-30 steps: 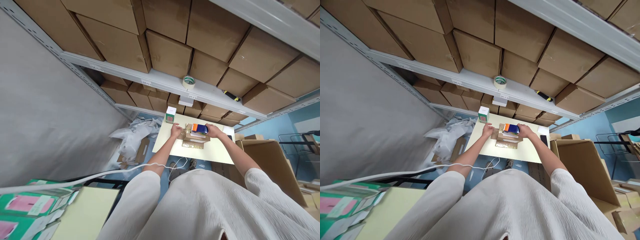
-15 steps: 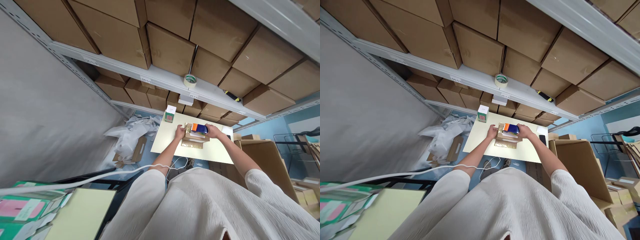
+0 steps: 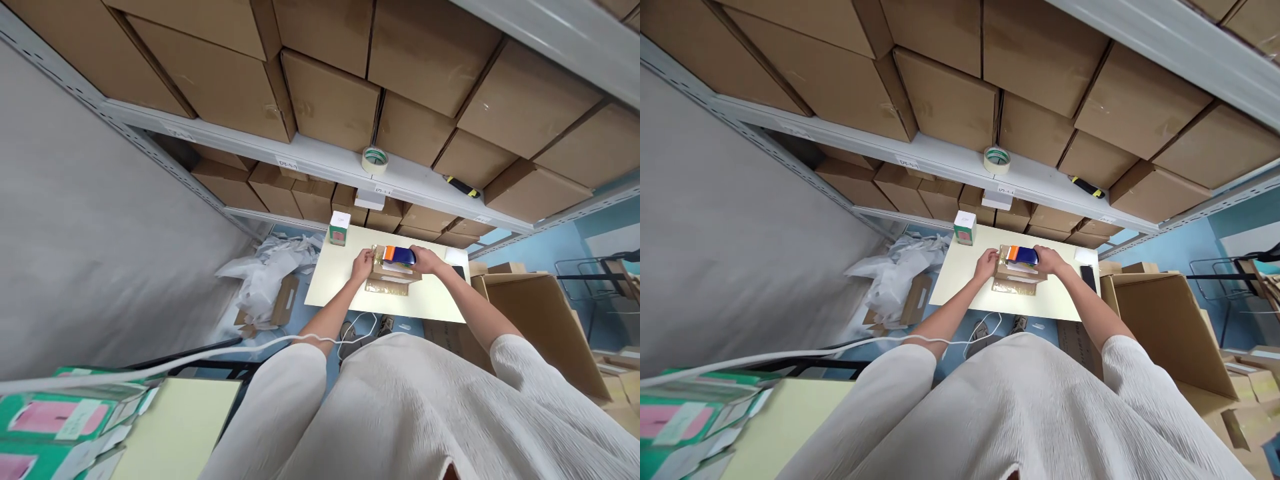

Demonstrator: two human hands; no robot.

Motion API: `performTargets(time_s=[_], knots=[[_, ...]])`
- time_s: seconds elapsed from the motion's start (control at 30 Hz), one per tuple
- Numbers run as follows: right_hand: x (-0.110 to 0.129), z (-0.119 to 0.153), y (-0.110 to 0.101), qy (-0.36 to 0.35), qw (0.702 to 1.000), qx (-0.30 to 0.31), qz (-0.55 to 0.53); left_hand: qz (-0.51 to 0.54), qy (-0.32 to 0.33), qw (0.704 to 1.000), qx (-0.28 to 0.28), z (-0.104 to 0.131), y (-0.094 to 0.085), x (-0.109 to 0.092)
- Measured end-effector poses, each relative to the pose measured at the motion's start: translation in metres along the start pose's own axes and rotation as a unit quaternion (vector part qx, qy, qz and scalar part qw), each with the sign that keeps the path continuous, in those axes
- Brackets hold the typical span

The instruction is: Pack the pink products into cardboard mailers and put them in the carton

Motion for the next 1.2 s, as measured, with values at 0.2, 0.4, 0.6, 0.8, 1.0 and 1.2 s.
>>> performTargets(time_s=[0.2,0.4,0.6,0.8,1.0,1.2], knots=[[-0.004,-0.001,0.005,-0.031,0.999,-0.018,-0.031,-0.226,0.173,0.953,0.107,0.006,-0.008,-0.032],[-0.003,0.007,-0.002,0.004,1.000,0.013,0.002,-0.429,0.262,0.840,0.204,-0.008,-0.002,-0.059],[-0.023,0.021,-0.009,0.002,0.999,0.032,0.027,-0.491,0.274,0.804,0.191,-0.012,0.004,-0.068],[-0.094,0.056,-0.008,0.030,0.999,0.030,0.035,-0.501,0.282,0.798,0.183,-0.013,0.005,-0.068],[-0.174,0.092,0.006,0.072,0.997,0.017,0.003,-0.479,0.281,0.811,0.187,-0.019,0.006,-0.061],[-0.191,0.092,0.030,0.080,0.996,0.022,-0.014,-0.473,0.279,0.813,0.193,-0.016,0.011,-0.063]])
Point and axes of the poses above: each hand's wrist, its own z-axis away from the middle knuckle, its own y-axis out of the palm, x = y × z, the point moved 3 cm from there along -z, towards the middle knuckle, and after that the axes turned 11 degrees about -z, right-handed, at the moved point
